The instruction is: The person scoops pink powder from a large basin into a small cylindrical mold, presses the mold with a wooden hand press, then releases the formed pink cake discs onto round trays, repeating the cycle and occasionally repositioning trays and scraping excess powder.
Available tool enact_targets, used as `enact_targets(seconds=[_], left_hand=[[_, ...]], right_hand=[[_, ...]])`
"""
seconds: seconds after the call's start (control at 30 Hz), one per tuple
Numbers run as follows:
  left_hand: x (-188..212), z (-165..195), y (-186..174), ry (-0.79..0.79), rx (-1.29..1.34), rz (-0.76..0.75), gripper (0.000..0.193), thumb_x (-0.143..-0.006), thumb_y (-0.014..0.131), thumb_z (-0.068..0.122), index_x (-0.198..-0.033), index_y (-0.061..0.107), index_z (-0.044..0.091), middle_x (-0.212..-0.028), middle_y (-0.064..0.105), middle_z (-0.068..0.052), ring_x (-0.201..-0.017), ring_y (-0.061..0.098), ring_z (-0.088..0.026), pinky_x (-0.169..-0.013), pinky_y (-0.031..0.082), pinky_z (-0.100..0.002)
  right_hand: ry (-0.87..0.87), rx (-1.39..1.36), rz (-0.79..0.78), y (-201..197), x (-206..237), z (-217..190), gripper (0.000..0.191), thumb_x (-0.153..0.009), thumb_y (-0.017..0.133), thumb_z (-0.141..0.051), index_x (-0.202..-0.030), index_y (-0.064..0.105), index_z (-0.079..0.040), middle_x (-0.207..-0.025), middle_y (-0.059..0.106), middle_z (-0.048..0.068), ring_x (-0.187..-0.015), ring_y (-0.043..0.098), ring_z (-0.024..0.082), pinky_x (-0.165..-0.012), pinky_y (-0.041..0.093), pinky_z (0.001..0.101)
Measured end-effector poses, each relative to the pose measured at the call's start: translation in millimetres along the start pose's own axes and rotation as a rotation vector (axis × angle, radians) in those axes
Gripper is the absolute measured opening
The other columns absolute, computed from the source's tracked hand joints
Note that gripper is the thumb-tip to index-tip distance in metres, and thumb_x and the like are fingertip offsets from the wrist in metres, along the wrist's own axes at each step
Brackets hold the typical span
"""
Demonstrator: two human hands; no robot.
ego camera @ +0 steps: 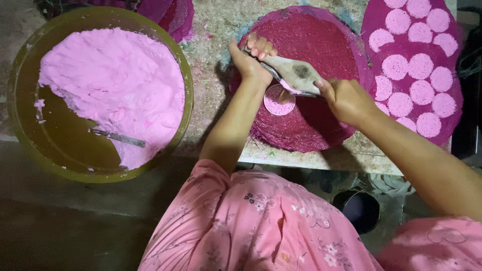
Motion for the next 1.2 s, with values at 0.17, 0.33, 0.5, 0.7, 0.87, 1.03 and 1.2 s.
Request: enact_targets(seconds=[0.17,0.33,0.5,0.7,0.87,1.03,1.2], left_hand=[[10.8,8.3,40.2,0.007,-0.085,-0.385,0.053,-0.101,0.028,0.058,-0.073,0.045,0.017,-0.062,0.042,0.002,-0.059,0.042,-0.016,-0.067,0.041,-0.036],[30.4,16.8,2.2,-0.077,-0.752,-0.224,0.056,-0.095,0.031,0.048,-0.114,0.063,0.007,-0.112,0.067,-0.011,-0.11,0.063,-0.023,-0.106,0.049,-0.043],[78.0,-20.3,-18.5,0.275,-2.019,-0.607,0.099,-0.077,0.079,0.034,-0.158,0.029,0.01,-0.148,0.049,-0.02,-0.138,0.042,-0.037,-0.113,0.034,-0.054],[87.4,-46.2,-49.7,0.213,-2.443,-0.589,0.123,-0.067,0.096,0.043,-0.155,0.016,0.012,-0.149,0.043,-0.02,-0.144,0.031,-0.037,-0.117,0.019,-0.059],[67.1,-16.2,-15.1,0.177,-2.34,-0.457,0.134,-0.065,0.095,0.047,-0.164,0.009,0.018,-0.155,0.041,-0.016,-0.144,0.029,-0.035,-0.117,0.015,-0.056],[66.9,-6.4,56.2,0.408,-2.294,-0.599,0.134,-0.058,0.097,0.049,-0.157,0.016,0.007,-0.157,0.037,-0.026,-0.146,0.026,-0.039,-0.116,0.01,-0.061],[152.7,-18.8,81.7,0.444,-2.563,-1.043,0.04,-0.077,0.081,0.039,-0.109,0.072,0.016,-0.129,0.064,-0.013,-0.132,0.049,-0.026,-0.115,0.024,-0.058]], right_hand=[[-0.108,-0.085,0.156,5.0,-0.1,-3.2,0.055,-0.111,0.04,-0.047,-0.099,0.066,-0.001,-0.074,0.063,0.027,-0.07,0.064,0.047,-0.065,0.046,0.0574],[-0.266,-0.436,0.28,0.9,28.2,4.1,0.054,-0.113,0.045,-0.047,-0.09,0.06,-0.001,-0.067,0.056,0.01,-0.062,0.057,0.022,-0.058,0.044,0.0378],[-0.212,-0.736,0.34,-13.4,67.1,29.8,0.071,-0.102,0.037,-0.067,-0.113,0.065,-0.002,-0.062,0.053,0.002,-0.051,0.05,0.011,-0.046,0.037,0.0287],[-0.237,-0.915,0.514,-1.3,99.7,61.4,0.084,-0.104,0.031,-0.077,-0.115,0.06,0.002,-0.071,0.053,0.003,-0.056,0.048,0.011,-0.05,0.035,0.0268],[-0.146,-1.081,0.559,25.2,108.2,100.4,0.085,-0.102,0.033,-0.08,-0.109,0.057,0.001,-0.069,0.048,0.004,-0.055,0.045,0.012,-0.048,0.033,0.0285],[-0.195,-1.036,0.486,15.7,97.8,72.8,0.077,-0.097,0.046,-0.077,-0.109,0.058,-0.002,-0.071,0.051,0.001,-0.055,0.047,0.011,-0.045,0.036,0.0299],[-0.554,-0.366,0.482,-48.1,125.5,-45.1,0.063,-0.091,0.064,-0.066,-0.095,0.064,-0.003,-0.069,0.056,0.004,-0.061,0.058,0.02,-0.056,0.045,0.0374]])
Point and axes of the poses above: each hand's wrist, its own x-axis away from the middle knuckle, its own y-axis out of the palm, z = x × y, the point moved 9 cm from there along -x, towards the middle knuckle
